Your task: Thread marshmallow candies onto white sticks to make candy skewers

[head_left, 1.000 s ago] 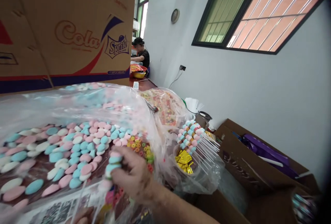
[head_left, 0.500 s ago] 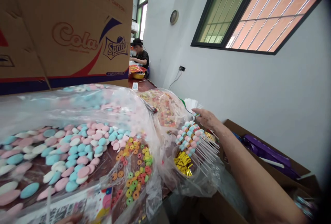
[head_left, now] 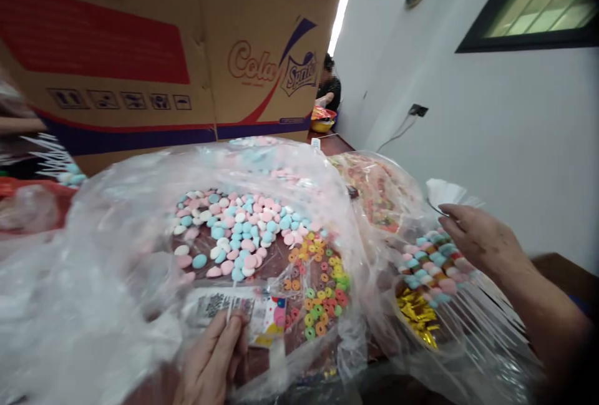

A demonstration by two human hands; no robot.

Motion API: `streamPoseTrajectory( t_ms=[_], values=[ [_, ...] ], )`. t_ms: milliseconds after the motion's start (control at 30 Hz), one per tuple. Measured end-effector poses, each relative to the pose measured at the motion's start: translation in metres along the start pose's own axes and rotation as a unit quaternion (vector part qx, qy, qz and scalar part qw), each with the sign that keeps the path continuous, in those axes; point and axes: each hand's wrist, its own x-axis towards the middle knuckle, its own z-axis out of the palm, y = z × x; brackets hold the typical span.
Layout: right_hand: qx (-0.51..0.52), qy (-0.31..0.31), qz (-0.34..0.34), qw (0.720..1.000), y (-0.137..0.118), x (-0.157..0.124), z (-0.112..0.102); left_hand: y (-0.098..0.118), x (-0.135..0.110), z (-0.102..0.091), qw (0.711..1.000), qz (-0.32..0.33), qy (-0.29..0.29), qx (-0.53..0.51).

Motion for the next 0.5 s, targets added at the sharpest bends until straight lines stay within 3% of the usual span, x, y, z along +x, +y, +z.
streamPoseTrajectory(
  t_ms=[100, 200, 300, 400, 500],
  values=[
    [0.072, 0.017, -0.054, 0.996, -0.065, -0.001, 0.0, 0.001, -0.002, 0.004, 0.999, -0.009, 0.018, -0.027],
    [0.195, -0.011, -0.128, 0.972, -0.143, -0.008, 0.011, -0.007, 0.0, 0.004, 1.0, -0.007, 0.008, -0.016],
    [0.266, -0.12, -0.203, 0.935, -0.213, -0.017, 0.033, -0.008, 0.0, 0.003, 1.0, 0.02, 0.019, -0.012],
    [0.263, -0.193, -0.25, 0.912, -0.265, -0.024, 0.058, -0.005, -0.001, 0.003, 0.998, 0.032, 0.049, -0.032],
    [0.227, -0.21, -0.283, 0.908, -0.3, -0.028, 0.076, -0.008, 0.0, 0.002, 0.998, 0.007, 0.04, -0.047]
  ],
)
